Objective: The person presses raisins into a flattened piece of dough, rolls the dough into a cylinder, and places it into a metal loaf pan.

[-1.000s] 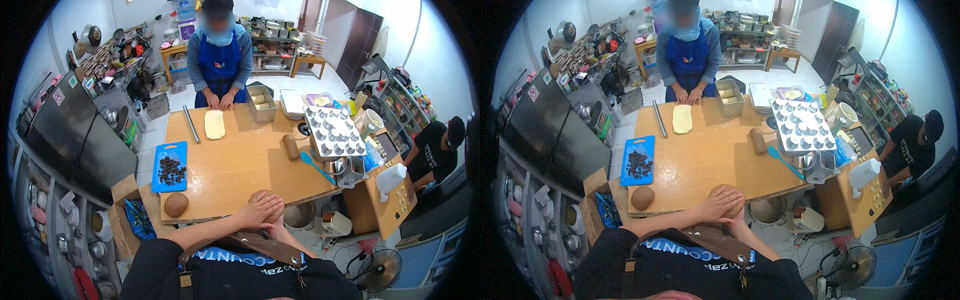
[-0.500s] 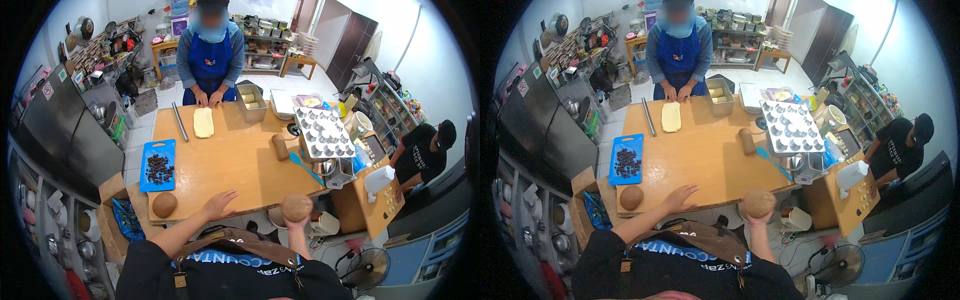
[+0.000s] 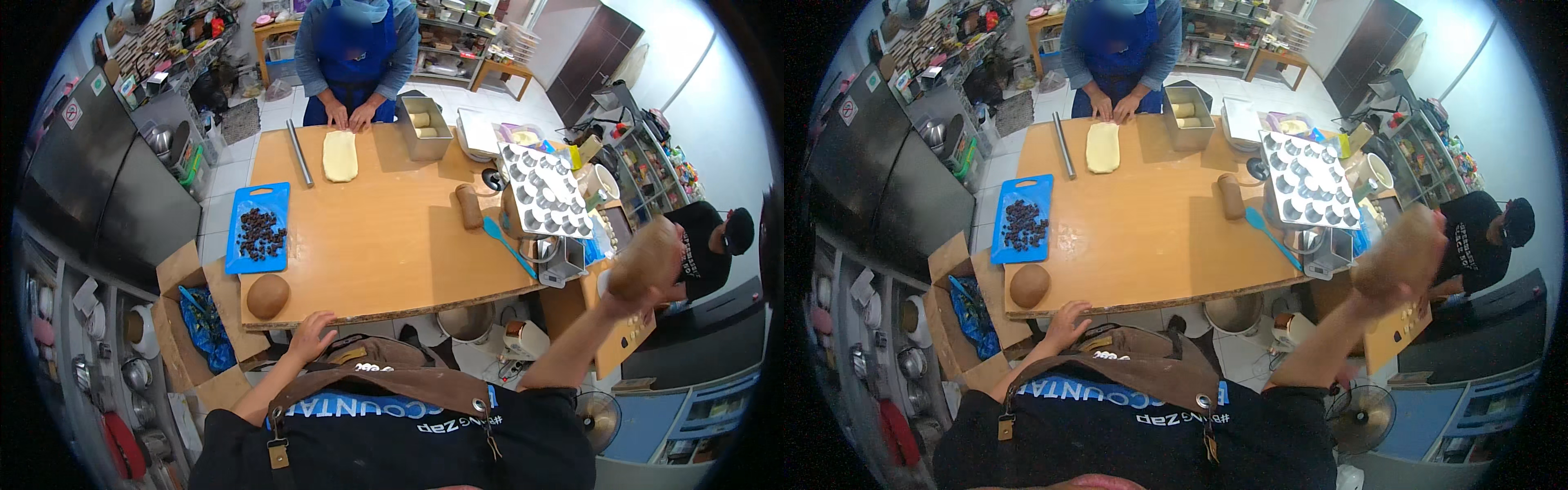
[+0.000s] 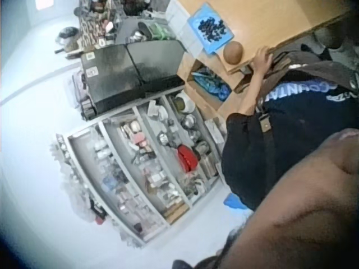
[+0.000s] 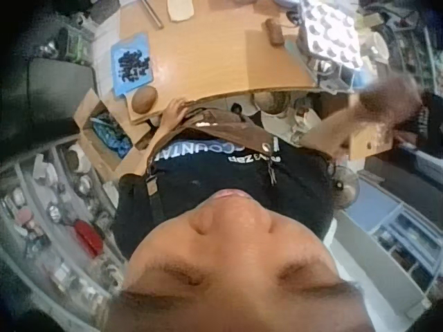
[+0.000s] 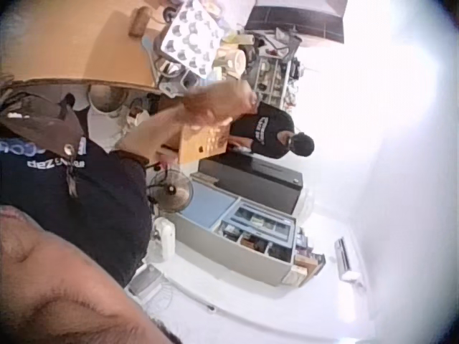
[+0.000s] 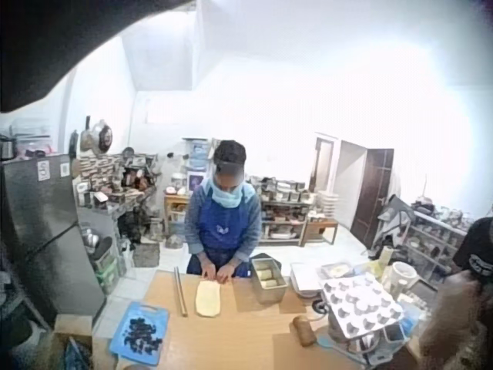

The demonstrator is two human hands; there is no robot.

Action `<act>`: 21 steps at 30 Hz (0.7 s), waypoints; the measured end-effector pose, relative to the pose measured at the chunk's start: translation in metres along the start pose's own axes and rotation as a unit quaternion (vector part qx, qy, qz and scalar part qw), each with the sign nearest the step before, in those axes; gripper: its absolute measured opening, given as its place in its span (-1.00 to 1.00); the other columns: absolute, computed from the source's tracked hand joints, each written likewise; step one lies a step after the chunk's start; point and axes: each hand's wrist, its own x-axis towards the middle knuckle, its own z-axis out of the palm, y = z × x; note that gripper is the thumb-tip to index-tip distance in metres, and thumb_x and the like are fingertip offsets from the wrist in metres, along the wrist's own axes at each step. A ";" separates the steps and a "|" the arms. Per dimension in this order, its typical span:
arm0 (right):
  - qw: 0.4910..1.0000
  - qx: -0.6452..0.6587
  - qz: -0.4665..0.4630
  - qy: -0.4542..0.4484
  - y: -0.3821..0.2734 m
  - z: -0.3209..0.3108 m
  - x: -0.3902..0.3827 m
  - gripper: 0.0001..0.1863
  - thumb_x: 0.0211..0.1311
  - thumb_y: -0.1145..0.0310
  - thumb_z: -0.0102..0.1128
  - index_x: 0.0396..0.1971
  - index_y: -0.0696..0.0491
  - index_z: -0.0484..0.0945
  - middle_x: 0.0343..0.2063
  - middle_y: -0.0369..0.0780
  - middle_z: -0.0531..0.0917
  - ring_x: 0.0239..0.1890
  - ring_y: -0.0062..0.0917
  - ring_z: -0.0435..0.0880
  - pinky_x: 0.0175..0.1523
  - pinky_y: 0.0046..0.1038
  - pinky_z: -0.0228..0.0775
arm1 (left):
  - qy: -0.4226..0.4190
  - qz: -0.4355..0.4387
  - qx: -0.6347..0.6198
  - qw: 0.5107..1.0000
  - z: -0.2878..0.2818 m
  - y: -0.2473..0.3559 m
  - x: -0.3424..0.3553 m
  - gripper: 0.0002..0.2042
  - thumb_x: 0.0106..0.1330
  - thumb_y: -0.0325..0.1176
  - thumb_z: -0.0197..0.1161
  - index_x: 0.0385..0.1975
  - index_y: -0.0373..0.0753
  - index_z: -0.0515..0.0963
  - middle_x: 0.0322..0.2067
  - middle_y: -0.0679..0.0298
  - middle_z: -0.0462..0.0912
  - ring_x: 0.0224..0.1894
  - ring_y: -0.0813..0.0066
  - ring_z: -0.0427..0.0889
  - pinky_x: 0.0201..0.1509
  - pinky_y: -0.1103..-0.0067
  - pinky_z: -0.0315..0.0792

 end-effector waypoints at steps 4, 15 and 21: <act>0.957 -0.167 0.041 -0.235 0.062 0.094 -0.091 -0.44 0.04 0.09 0.31 0.00 0.10 0.52 0.02 -0.17 0.55 0.10 -0.23 0.46 0.19 -0.25 0.24 | 0.036 -0.049 -0.018 0.998 -0.004 -0.003 -0.017 -0.67 0.13 -0.40 0.27 -0.08 -0.22 0.49 -0.07 0.13 0.54 0.02 0.11 0.49 0.11 0.36 0.38; 0.638 -0.339 0.317 -0.615 0.168 0.161 -0.210 -0.36 0.24 -0.10 0.04 0.22 -0.03 0.32 0.28 -0.13 0.28 0.33 -0.22 0.18 0.38 -0.01 -0.14 | 0.147 -0.263 -0.039 0.953 -0.016 -0.006 -0.089 -0.69 0.11 -0.43 0.27 -0.11 -0.24 0.50 -0.06 0.11 0.53 -0.01 0.10 0.51 0.05 0.40 0.41; 0.935 -0.208 0.036 -0.285 0.149 0.211 -0.115 -0.42 0.29 0.12 0.01 0.25 0.07 0.26 0.31 -0.12 0.22 0.38 -0.23 0.07 0.42 -0.08 -0.22 | 0.134 -0.211 0.066 0.966 -0.009 0.000 -0.098 -0.71 0.13 -0.46 0.24 -0.12 -0.24 0.50 -0.07 0.11 0.53 -0.02 0.13 0.51 0.01 0.40 0.43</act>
